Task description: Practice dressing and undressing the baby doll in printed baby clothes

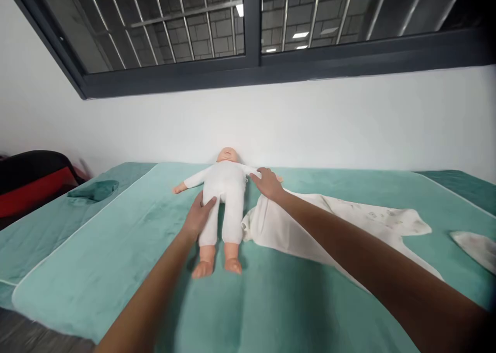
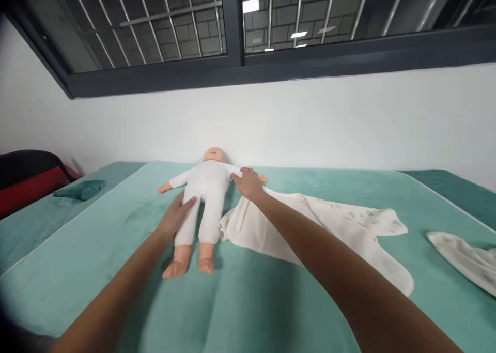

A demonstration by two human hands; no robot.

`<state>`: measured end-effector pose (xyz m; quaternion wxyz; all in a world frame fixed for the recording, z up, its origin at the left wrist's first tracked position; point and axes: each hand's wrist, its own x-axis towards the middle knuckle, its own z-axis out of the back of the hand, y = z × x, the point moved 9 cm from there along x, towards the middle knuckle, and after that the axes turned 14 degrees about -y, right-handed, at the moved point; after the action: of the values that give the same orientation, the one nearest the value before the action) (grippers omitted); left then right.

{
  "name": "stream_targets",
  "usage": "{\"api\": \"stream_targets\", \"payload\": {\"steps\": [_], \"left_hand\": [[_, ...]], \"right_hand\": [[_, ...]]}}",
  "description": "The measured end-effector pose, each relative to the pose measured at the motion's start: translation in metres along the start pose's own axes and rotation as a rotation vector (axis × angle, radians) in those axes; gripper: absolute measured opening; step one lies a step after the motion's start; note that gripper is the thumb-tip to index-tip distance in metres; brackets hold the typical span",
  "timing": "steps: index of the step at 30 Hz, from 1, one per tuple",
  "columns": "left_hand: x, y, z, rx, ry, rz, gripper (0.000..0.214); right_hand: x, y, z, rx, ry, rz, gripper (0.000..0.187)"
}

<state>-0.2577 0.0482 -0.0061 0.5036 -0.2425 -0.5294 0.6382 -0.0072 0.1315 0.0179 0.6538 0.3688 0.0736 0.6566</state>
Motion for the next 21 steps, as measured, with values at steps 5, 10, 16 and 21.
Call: {"api": "stream_targets", "payload": {"steps": [5, 10, 16, 21], "left_hand": [[0.030, 0.027, -0.036, -0.324, 0.214, 0.317, 0.062], [0.038, 0.041, -0.048, -0.499, 0.357, 0.443, 0.061], [0.034, 0.040, -0.045, -0.547, 0.304, 0.410, 0.060], [0.026, 0.028, -0.033, -0.560, 0.229, 0.374, 0.062]], "right_hand": [[0.063, 0.025, -0.048, -0.185, 0.040, -0.013, 0.046], [0.108, 0.038, -0.087, -0.105, 0.223, 0.063, 0.071], [0.118, 0.037, -0.120, 0.048, 0.432, 0.034, 0.088], [0.106, 0.050, -0.103, 0.146, 0.450, -0.011, 0.085]]}}
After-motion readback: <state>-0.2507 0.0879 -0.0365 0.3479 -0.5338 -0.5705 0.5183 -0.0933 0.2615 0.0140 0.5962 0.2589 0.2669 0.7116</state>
